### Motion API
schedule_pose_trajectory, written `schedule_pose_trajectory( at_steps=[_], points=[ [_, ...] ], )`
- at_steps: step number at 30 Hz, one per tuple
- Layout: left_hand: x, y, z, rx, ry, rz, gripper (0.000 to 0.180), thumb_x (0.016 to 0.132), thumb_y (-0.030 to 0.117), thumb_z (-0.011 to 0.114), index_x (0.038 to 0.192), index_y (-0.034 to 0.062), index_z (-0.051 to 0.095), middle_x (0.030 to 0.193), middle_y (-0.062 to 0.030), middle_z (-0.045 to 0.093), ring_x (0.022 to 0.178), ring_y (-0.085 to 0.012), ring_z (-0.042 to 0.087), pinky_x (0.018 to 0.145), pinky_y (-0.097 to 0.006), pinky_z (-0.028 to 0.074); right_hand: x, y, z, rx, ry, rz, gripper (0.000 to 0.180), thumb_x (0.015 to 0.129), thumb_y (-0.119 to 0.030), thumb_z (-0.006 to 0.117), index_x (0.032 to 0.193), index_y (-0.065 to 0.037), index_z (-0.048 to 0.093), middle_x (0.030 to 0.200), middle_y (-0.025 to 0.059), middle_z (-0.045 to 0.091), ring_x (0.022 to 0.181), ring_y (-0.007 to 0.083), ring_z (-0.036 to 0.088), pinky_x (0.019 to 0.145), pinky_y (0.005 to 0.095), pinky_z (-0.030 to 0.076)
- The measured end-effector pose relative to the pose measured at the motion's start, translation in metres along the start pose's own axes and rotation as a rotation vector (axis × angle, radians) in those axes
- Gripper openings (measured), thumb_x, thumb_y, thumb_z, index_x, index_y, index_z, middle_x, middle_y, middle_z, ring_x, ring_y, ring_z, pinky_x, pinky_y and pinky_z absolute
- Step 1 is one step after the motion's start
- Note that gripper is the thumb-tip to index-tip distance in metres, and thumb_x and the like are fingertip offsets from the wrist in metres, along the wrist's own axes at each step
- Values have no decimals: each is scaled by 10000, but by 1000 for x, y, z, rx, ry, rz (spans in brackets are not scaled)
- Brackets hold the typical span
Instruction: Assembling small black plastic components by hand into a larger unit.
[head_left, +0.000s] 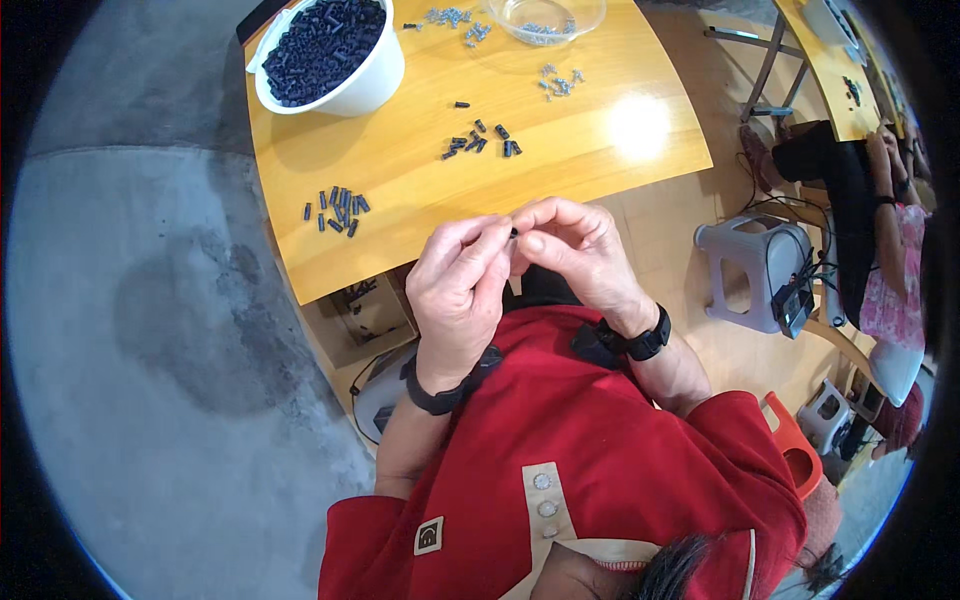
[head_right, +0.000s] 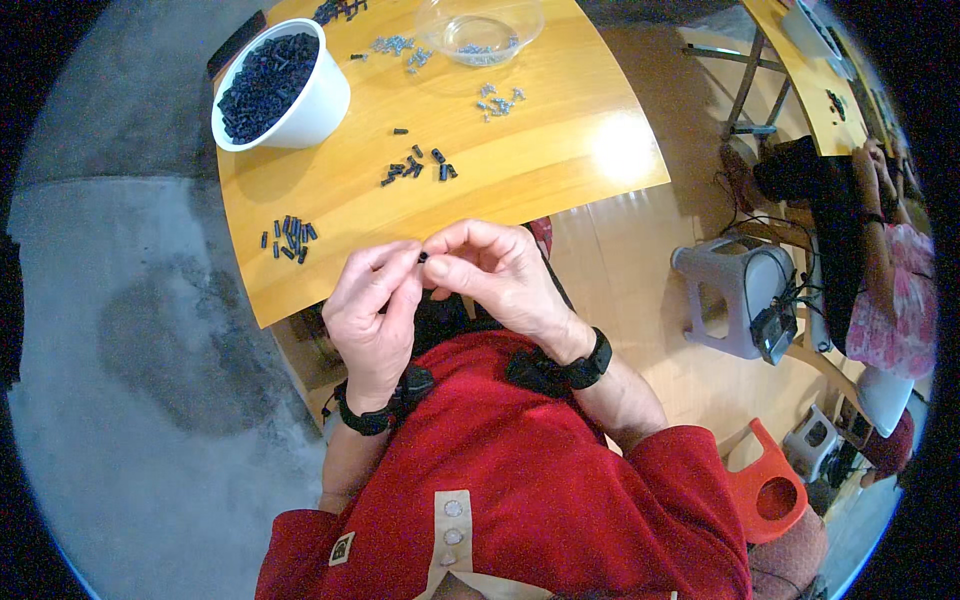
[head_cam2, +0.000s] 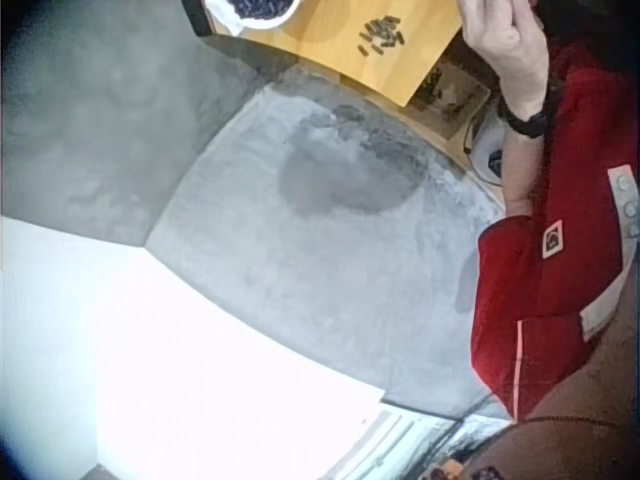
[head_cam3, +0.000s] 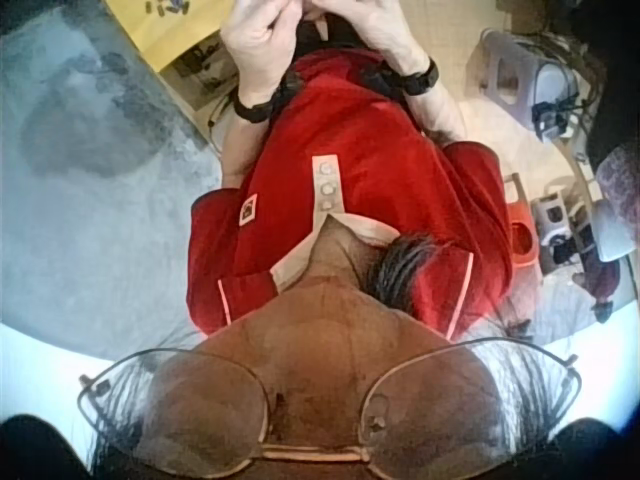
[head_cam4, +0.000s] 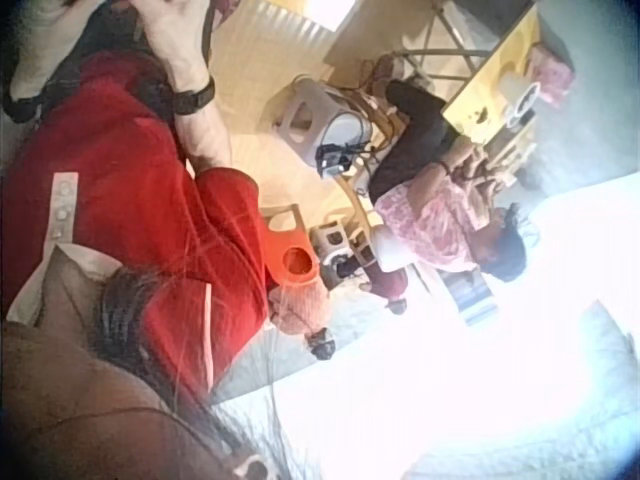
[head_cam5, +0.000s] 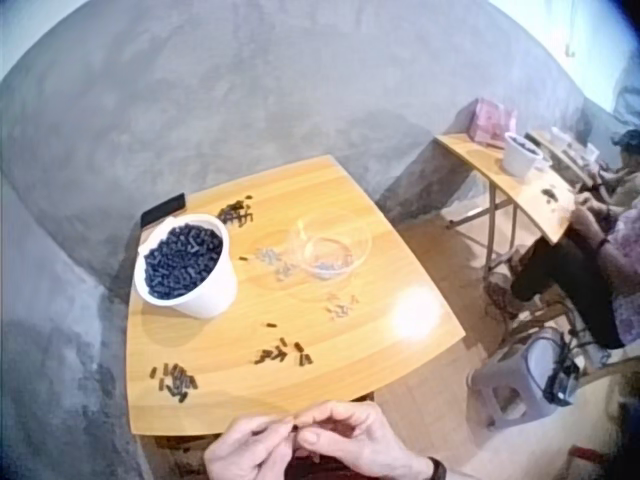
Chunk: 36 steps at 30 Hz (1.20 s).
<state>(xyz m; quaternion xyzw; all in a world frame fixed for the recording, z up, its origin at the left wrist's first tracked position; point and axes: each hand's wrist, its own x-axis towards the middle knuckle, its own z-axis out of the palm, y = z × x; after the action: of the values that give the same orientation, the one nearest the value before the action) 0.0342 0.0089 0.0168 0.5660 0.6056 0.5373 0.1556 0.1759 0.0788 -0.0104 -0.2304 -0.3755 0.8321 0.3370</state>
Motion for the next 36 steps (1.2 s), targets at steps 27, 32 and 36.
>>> schedule_pose_trajectory(
  at_steps=[27,32,36],
  points=[
    [6,2,3,120,32,-110,185,802,-43,726,986,-36,711,895,-109,696,733,-148,629,676,-260,506,11,1,-2,-277,57,-202,132,904,-62,688,1026,-30,725,991,55,647,922,104,587,804,238,473],
    [12,-4,7,65,34,-123,133,810,-51,715,942,-36,709,870,-98,687,734,-141,623,677,-251,496,25,-7,-10,-614,122,-337,139,893,-103,696,1011,-31,705,929,63,652,794,122,607,687,250,497],
    [13,-8,2,10,50,-212,100,817,-57,708,914,-36,703,833,-69,664,717,-117,590,667,-235,469,58,-23,-36,-1153,437,-459,155,864,-108,694,1006,-46,703,845,93,630,723,196,626,619,301,505]
  ],
)
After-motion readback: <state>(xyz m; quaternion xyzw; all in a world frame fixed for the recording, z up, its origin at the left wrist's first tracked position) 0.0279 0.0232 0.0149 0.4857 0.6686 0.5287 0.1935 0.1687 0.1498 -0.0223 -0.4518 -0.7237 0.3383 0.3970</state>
